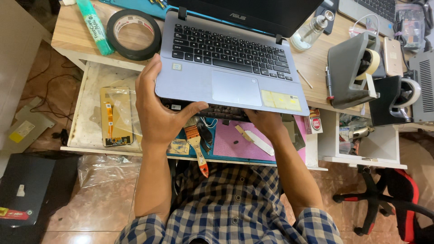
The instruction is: The person assembles a laptop by connecting internal ribbon cables to the motherboard and keyboard assembly. They then align and press the keyboard unit into the laptop chassis to secure it in place.
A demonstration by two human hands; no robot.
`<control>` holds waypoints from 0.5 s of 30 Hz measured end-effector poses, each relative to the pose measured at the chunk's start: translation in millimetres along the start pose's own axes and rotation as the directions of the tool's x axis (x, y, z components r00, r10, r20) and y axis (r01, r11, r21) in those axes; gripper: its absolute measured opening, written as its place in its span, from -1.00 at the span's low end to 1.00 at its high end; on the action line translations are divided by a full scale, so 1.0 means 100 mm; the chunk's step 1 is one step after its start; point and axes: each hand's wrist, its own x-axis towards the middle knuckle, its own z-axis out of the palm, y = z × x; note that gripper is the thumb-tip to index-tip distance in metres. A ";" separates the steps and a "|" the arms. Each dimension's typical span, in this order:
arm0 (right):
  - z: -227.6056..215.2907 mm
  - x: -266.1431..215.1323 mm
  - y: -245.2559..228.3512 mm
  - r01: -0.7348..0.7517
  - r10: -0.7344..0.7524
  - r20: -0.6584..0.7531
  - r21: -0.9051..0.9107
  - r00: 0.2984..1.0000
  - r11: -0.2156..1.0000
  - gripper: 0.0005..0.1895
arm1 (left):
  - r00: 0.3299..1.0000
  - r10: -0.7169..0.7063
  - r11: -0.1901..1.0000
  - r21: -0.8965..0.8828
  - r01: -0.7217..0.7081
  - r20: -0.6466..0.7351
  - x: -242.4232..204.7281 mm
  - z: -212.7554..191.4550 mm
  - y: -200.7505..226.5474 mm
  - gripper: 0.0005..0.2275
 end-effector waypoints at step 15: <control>-0.14 0.28 0.17 -0.152 0.209 -0.239 0.236 0.948 0.960 -0.54 | 1.000 0.005 1.000 0.008 -0.005 0.004 0.00 0.01 0.00 -0.29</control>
